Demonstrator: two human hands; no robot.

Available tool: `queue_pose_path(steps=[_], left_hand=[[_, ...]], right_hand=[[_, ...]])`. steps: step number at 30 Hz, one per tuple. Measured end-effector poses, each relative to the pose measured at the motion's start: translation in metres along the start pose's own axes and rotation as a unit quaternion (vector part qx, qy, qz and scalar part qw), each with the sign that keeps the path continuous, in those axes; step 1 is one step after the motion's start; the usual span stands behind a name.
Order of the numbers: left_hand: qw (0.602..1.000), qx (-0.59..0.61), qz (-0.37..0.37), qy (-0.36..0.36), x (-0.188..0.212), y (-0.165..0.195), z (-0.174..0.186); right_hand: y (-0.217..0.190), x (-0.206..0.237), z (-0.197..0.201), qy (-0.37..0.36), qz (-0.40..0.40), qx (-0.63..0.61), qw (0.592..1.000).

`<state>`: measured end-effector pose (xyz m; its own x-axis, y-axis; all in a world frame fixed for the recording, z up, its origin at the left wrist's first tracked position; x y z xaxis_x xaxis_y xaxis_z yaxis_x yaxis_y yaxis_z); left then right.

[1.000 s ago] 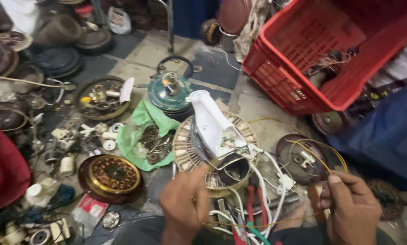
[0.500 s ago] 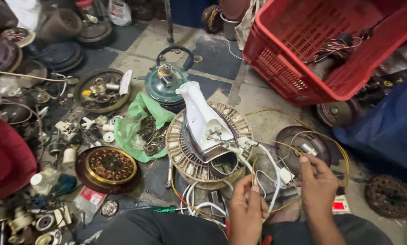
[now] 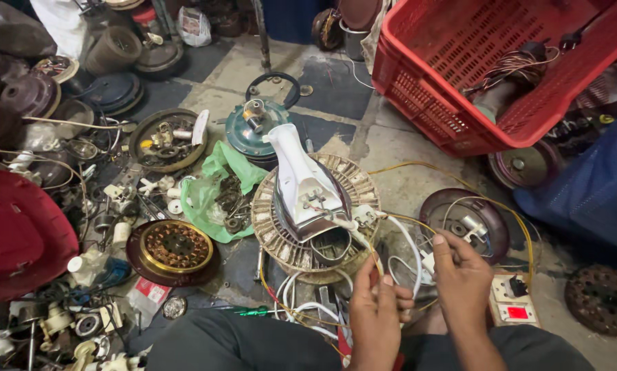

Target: The person sits on the floor of a cluttered repair workshop and repairs an electric iron. They use a screwdriver on the iron's terminal area, sort and connect its wires, test the wiring with a multimeter, reposition the iron, and handle its base plate and handle parts while reassembling it.

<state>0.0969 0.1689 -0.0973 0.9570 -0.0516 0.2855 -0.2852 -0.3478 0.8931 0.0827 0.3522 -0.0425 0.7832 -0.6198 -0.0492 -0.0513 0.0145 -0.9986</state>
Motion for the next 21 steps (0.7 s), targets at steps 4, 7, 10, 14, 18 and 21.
queue_pose_path(steps=[4,7,10,14,18,21], left_hand=[[1.000,0.000,0.013,0.000,0.0010,-0.0027,0.0002],[1.000,-0.022,0.002,-0.002,0.0012,0.0003,0.0013],[1.000,-0.027,-0.004,-0.005,-0.0001,0.0020,0.0006],[1.000,-0.026,0.011,0.000,0.0002,-0.0015,0.0022],[0.999,-0.026,0.030,0.006,0.0011,-0.0008,0.0031],[0.999,-0.030,0.029,0.006,0.0016,0.0051,0.0025]], right_hand=[[0.0025,-0.0007,-0.0026,-0.013,-0.006,0.004,1.000],[0.0031,-0.0008,-0.0039,-0.020,-0.001,-0.006,1.000],[0.0039,-0.0010,-0.0039,-0.020,0.000,-0.006,1.000],[0.0036,-0.0017,-0.0037,-0.014,-0.002,-0.003,1.000],[0.0013,-0.0018,-0.0027,-0.007,0.001,0.018,1.000],[0.0018,-0.0016,-0.0019,-0.004,-0.001,0.023,1.000]])
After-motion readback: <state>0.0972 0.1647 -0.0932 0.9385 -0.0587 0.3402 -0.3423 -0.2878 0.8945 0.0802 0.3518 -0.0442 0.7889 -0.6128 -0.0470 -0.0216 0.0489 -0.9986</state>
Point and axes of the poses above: each hand's wrist, its own x-axis away from the middle knuckle, its own z-axis out of the back of the hand, y = z × x, the point moved 10 cm from there along -x, towards the middle knuckle, and after that the axes turned 6 degrees about -x, right-handed, at the moved point
